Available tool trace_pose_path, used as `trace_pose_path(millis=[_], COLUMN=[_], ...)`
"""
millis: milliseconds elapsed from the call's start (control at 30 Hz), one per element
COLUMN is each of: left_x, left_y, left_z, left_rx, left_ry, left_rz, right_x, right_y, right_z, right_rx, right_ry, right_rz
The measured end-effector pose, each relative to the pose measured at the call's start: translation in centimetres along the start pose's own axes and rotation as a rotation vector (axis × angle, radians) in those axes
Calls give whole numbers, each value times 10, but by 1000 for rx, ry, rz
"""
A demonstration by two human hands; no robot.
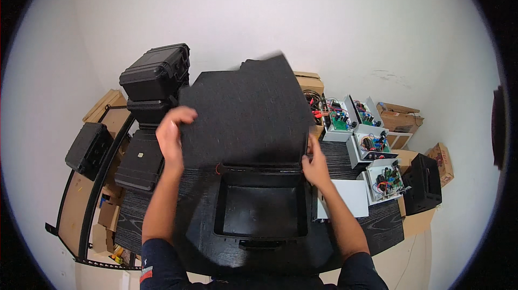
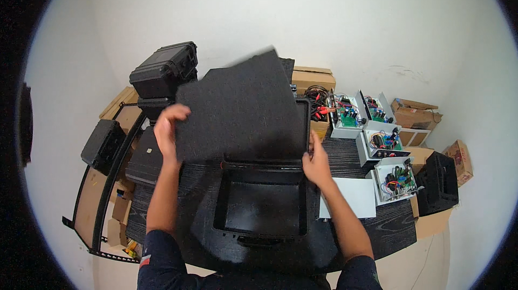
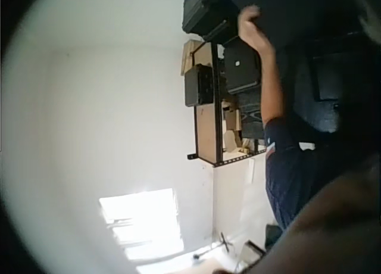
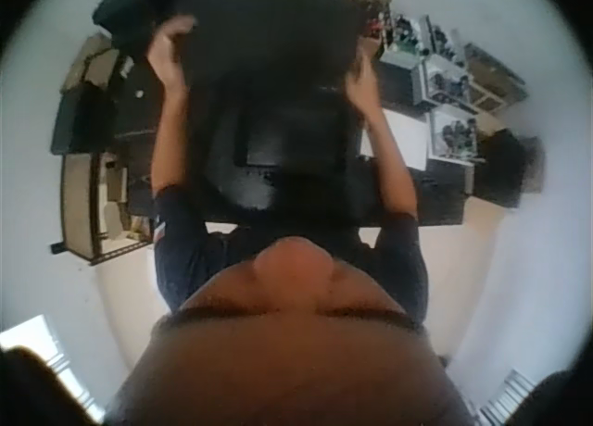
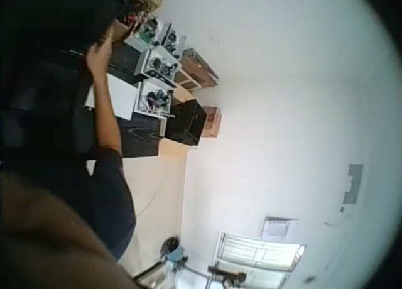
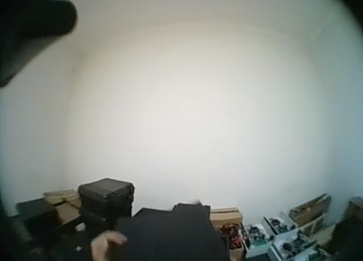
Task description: The person opens a black hard-shell case and places a white rectangular electronic device inside. They then fold and place several red and black wires with alligator clips into the case, followed by a black power cable. The person closes the case at the end of the sequence.
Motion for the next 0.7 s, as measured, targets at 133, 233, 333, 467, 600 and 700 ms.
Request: trace_pose_path(millis=[133,233,333,467,600,700], left_x=[84,127,148,148,151,157], left_y=[18,15,7,11,25,32], left_z=[-19,-25,-27,-36,-48,-58], left_rx=[-10,73,-8,-332,-499,-630], left_ry=[-195,-329,-480,-668,-771,-885], left_rz=[235,447,554,449,542,563], right_x=[-70,-121,-162,-206,-230,-239], right_y=[-15,-75,-121,-140,-144,-134], right_z=[21,42,39,6,-18,-28], right_rx=[31,82,416,806,1016,1065], right_ry=[472,392,255,19,-85,-65], right_rz=[403,478,573,473,399,413])
Point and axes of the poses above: each hand's wrist, its own x-axis away from the middle knuckle, its own z-axis out of the back of the hand, y = z × x, the point moved 1 cm from there along -x, towards the middle knuckle, and after that the axes turned 11 degrees about x, right-handed, at the moved point
